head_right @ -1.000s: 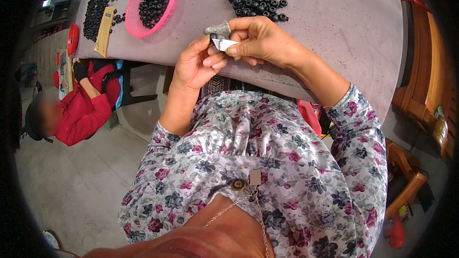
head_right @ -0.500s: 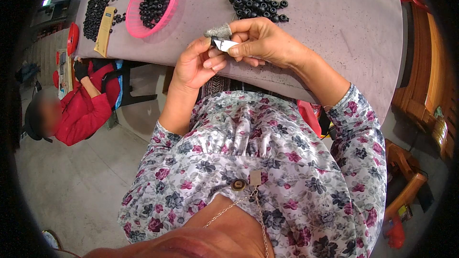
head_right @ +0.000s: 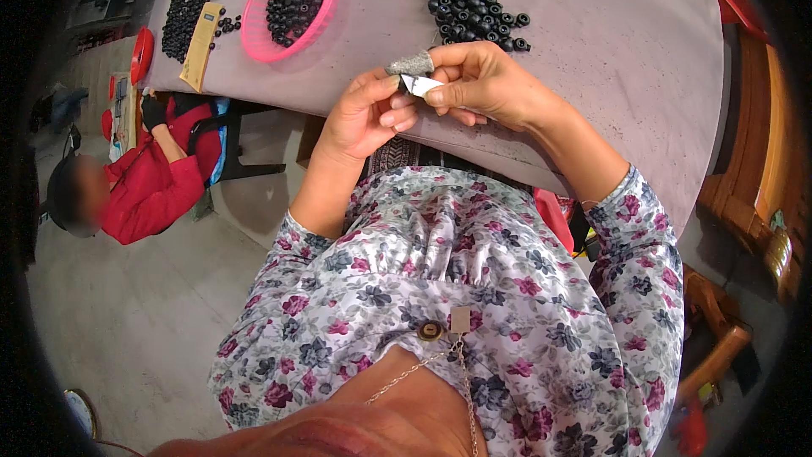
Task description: The person picks up small black plastic components, trims excess material from each piece using a handheld blade, and places the trimmed pieces into a pile on the table.
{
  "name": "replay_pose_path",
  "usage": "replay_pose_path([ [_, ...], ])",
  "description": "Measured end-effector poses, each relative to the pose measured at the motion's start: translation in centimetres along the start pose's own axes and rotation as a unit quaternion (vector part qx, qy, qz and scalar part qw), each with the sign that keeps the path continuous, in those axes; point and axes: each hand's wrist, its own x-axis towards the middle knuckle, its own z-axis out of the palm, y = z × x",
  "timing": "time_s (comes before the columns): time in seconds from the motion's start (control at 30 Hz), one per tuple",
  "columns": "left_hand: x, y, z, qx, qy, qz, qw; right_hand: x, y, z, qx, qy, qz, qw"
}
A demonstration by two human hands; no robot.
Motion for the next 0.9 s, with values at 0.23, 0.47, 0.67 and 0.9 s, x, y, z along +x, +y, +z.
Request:
replay_pose_path([
  [0.23,0.1,6.1,0.8,0.421,0.210,0.241,0.849,-0.3,-0.6,-0.6,-0.016,0.025,-0.037,0.999],
  [0.47,1.2,12.1,-0.7,0.727,0.364,0.241,0.530,-1.0,-1.4,-0.2,-0.057,-0.004,0.003,0.998],
  [0.67,-3.9,4.7,12.6,0.286,0.042,0.318,0.903,-1.7,-1.2,-1.9,-0.080,0.007,0.000,0.997],
  [0.9,-1.0,4.6,16.8,0.152,-0.421,0.224,0.866,-3.5,-0.7,-5.5,-0.084,-0.002,-0.001,0.996],
])
